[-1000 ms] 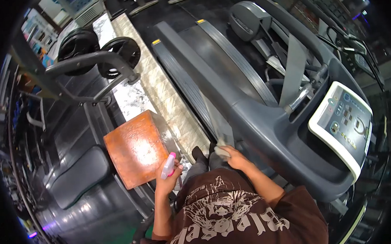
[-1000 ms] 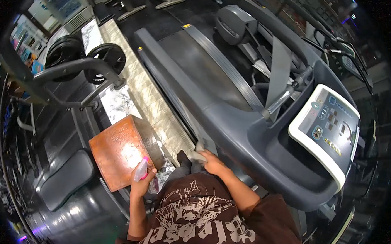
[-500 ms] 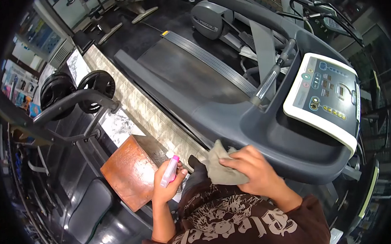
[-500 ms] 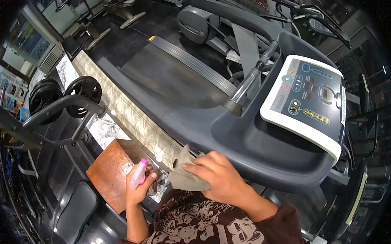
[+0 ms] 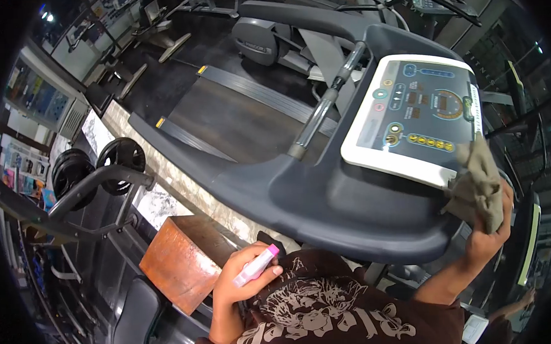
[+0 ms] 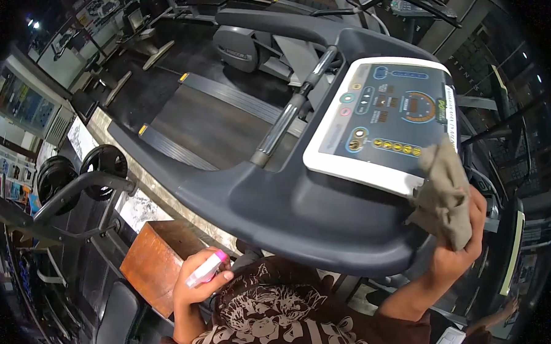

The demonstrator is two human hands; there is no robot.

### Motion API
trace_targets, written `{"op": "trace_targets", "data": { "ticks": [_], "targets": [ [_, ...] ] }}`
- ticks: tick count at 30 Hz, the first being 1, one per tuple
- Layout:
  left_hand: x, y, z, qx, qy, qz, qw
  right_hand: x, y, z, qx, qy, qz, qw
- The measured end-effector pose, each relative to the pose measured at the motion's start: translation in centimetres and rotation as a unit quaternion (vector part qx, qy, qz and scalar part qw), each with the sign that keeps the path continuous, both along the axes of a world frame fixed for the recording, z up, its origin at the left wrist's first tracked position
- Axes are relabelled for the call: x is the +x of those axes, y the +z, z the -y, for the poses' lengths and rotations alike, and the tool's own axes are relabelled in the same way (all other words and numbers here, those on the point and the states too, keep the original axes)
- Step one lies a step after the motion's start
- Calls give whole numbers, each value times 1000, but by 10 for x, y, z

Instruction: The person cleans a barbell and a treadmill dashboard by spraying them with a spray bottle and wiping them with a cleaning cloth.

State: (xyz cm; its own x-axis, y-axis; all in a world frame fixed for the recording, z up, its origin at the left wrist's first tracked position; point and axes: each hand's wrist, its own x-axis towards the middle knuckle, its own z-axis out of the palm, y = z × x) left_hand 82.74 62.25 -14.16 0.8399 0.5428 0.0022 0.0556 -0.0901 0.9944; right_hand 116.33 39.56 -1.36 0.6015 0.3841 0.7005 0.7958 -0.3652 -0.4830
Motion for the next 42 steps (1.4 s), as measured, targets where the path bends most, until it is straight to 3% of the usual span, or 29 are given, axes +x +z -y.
{"op": "trace_targets", "data": {
  "ticks": [5, 6, 10, 13, 16, 17, 18, 20, 21, 22, 23, 24, 26, 27, 33, 36, 37, 39, 42],
  "targets": [
    [43, 18, 27, 9, -66, 1, 998, 20, -27, 27, -99, 115, -68, 986],
    [50, 21, 33, 11, -75, -4, 997, 16, -14, 24, -290, 89, 56, 951],
    [71, 24, 54, 3, -87, 0, 996, 15, -21, 54, -273, 291, -46, 916],
    [82, 16, 67, -18, -93, 20, 995, 11, -20, 63, -303, 469, -24, 829],
    [98, 16, 81, -45, -102, 51, 992, 30, -21, 76, -218, 522, -76, 821],
    [106, 19, 85, -33, -102, 62, 992, 38, -13, 82, -155, 495, -104, 849],
    [112, 21, 88, -19, -100, 73, 992, 48, -16, 83, -17, 436, -100, 894],
    [117, 19, 89, -4, -90, 83, 992, 78, -25, 88, 112, 236, -47, 964],
    [120, 16, 92, -7, -68, 99, 993, 92, -27, 88, 170, 131, -38, 976],
    [123, 13, 93, -11, -46, 115, 992, 105, -22, 83, 148, 70, -93, 982],
    [125, 8, 89, 40, -69, 112, 990, 115, -26, 78, 127, 85, -88, 984],
    [127, 10, 92, -14, -63, 101, 993, 124, -34, 73, 106, 101, -83, 986],
    [130, 15, 98, -121, -49, 77, 988, 129, -40, 70, -80, 159, 50, 983],
    [131, 5, 98, -146, -43, 109, 982, 122, -40, 67, -78, 137, 70, 985],
    [131, 11, 97, -156, -54, 85, 983, 82, -9, 67, -277, 287, 131, 907],
    [131, 12, 100, -157, -35, 79, 984, 78, -8, 81, -282, 361, 102, 883],
    [130, 11, 100, -179, -29, 75, 980, 87, -3, 89, -270, 396, 69, 875],
    [124, 9, 98, -224, -15, 67, 972, 98, -16, 107, -81, 339, 10, 937],
    [122, 8, 95, -216, -15, 60, 974, 109, -29, 122, 162, 206, -64, 963]
  ]
}}
